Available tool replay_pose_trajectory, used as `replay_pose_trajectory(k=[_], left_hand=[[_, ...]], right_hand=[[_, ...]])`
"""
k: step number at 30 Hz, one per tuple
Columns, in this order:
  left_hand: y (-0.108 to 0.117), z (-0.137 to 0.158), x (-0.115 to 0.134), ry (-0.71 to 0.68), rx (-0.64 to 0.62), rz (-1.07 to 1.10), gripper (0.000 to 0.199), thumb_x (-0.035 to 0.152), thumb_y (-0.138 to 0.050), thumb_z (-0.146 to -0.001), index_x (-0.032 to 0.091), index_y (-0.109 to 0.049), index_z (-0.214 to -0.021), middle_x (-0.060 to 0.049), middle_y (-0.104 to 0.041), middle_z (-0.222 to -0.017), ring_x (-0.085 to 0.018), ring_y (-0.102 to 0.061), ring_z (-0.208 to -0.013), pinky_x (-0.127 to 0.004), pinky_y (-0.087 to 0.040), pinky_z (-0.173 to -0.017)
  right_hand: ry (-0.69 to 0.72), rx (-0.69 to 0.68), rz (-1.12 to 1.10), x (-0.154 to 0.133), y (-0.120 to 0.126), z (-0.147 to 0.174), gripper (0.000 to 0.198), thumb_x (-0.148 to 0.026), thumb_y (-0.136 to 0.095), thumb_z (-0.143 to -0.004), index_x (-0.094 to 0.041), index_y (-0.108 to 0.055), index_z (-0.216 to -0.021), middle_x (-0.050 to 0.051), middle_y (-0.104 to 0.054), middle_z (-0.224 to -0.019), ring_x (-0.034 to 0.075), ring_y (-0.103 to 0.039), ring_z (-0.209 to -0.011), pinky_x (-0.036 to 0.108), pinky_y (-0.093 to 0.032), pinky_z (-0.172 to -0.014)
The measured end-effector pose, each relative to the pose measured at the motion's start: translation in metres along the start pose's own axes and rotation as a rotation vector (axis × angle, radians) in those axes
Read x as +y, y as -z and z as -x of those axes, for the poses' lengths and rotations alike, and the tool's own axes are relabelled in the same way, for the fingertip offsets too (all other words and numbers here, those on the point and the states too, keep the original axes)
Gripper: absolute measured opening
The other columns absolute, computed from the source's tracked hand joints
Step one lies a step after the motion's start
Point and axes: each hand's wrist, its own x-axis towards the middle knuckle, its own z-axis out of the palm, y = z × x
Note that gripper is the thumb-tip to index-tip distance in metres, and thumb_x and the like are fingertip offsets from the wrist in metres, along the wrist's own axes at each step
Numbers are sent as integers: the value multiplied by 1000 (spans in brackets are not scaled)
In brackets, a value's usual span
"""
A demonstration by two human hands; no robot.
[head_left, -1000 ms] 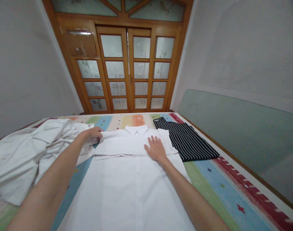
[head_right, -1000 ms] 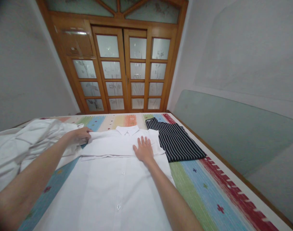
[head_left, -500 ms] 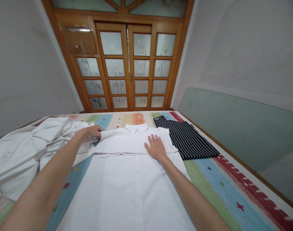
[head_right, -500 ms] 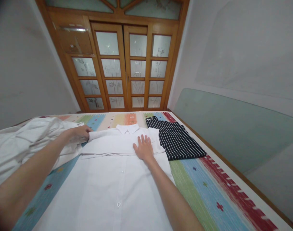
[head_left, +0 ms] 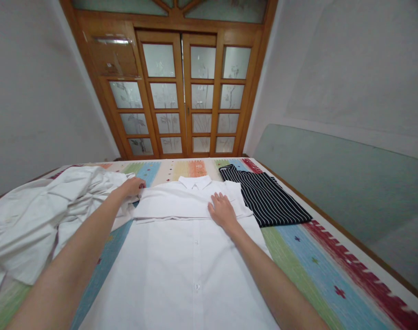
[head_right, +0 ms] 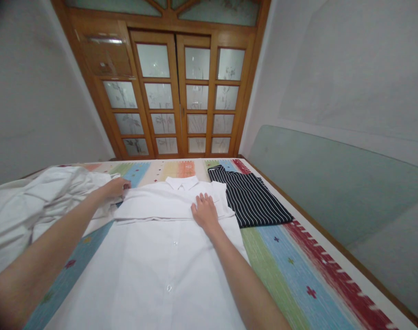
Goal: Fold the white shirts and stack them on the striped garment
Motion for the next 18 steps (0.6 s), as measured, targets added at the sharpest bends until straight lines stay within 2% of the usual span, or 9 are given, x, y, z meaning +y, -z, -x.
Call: replay_pose_trajectory(k=[5, 9, 13, 16, 18], left_hand=[[-3, 0, -3, 78, 55, 4, 18, 19, -55, -56, 19, -65, -71, -11, -72, -80, -29, -65, -84, -36, -49, -79], [1, 4, 7, 70, 134, 10, 16, 21, -54, -66, 18, -67, -76, -14, -72, -95, -30, -63, -101, -38, -45, -94], [-7, 18, 42, -41, 338, -32, 26, 19, -49, -76, 14, -68, -93, -18, -66, -112, -33, -57, -113, -46, -38, -104], [-34, 38, 81, -122, 335, -36, 31, 24, -45, -84, 16, -67, -105, -14, -65, -119, -30, -55, -117, -44, -39, -105], [-58, 54, 107, -243, 291, -31, 37, 30, -42, -90, 17, -64, -116, -13, -63, -127, -28, -53, -122, -44, -38, -107]], right_hand=[[-9, -61, -4, 0, 2, 0, 59, -39, -28, -100, -6, -43, -147, 16, -35, -156, 28, -26, -146, 41, -13, -118], [-31, -98, -6, 0, 1, -1, 64, -45, -18, -102, -8, -36, -151, 14, -28, -159, 27, -19, -149, 43, -9, -119], [-37, -151, -2, 1, 2, -1, 69, -52, -16, -100, -11, -27, -155, 11, -18, -163, 28, -12, -150, 46, -3, -120], [-34, -172, 8, 1, 3, -1, 75, -60, -21, -98, -14, -25, -156, 10, -14, -163, 29, -9, -151, 47, -1, -119], [-34, -177, 14, 0, 4, -1, 80, -65, -24, -95, -14, -24, -156, 11, -13, -164, 30, -7, -151, 48, 0, -119]])
